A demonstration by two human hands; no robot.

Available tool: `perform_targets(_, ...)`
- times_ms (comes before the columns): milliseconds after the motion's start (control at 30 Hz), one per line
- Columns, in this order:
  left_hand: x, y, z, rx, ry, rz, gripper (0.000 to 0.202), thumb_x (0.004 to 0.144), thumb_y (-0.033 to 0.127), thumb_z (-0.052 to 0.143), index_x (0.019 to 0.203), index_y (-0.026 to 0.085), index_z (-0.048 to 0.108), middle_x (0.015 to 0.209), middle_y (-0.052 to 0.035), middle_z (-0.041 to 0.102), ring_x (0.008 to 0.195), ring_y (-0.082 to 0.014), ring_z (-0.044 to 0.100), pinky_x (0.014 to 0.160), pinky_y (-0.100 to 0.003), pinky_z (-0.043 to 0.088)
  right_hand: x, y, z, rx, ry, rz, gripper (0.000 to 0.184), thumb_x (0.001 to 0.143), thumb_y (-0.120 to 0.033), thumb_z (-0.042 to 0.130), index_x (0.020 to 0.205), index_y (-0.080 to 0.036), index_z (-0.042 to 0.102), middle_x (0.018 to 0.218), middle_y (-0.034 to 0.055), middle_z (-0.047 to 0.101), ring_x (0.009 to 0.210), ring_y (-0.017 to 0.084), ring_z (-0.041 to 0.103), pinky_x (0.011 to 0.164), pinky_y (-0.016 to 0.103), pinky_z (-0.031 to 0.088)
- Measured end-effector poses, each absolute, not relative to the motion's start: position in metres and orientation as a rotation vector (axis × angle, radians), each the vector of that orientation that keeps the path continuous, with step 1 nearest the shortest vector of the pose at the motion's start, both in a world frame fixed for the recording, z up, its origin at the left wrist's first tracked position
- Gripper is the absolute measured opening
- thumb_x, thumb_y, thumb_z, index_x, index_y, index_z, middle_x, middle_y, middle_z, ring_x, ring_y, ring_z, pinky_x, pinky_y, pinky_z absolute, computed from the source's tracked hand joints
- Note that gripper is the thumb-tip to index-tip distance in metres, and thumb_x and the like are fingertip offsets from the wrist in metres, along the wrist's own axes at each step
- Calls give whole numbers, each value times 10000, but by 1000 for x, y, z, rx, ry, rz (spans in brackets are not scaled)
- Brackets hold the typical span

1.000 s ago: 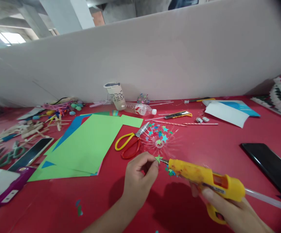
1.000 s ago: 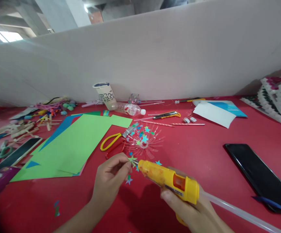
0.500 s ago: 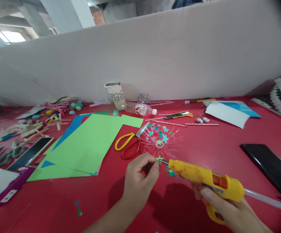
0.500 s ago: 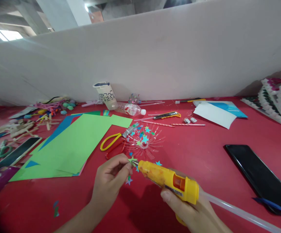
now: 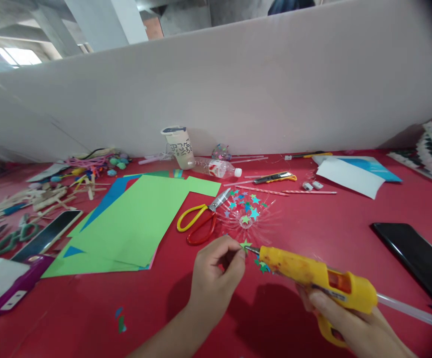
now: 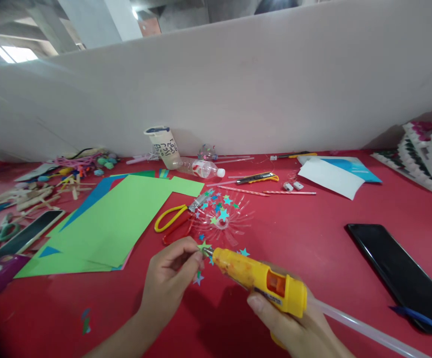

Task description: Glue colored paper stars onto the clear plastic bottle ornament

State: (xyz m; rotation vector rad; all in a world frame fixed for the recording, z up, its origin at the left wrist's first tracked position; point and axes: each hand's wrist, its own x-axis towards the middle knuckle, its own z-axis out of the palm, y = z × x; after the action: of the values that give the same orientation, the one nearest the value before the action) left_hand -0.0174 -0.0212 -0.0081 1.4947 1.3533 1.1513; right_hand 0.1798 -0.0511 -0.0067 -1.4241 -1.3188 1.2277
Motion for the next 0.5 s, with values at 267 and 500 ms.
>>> perform_targets(267, -16, -22, -6, 1496, 1367, 1157, 206, 806, 185, 489, 600, 183, 498, 572, 29, 454, 523, -96, 417, 503, -203, 357, 181, -53, -13, -1459, -1307, 1204, 289, 673, -489, 657, 566, -225, 608, 549, 12, 576, 512, 154, 513, 493, 236, 484)
perform_targets(500, -17, -21, -7, 1494, 1354, 1148, 204, 813, 200, 488, 610, 185, 501, 578, 27, 462, 524, -99, 426, 507, -209, 362, 181, -53, -14, -1474, -1314, 1200, 280, 663, -505, 653, 591, -234, 651, 543, 18, 594, 511, 165, 522, 487, 243, 493)
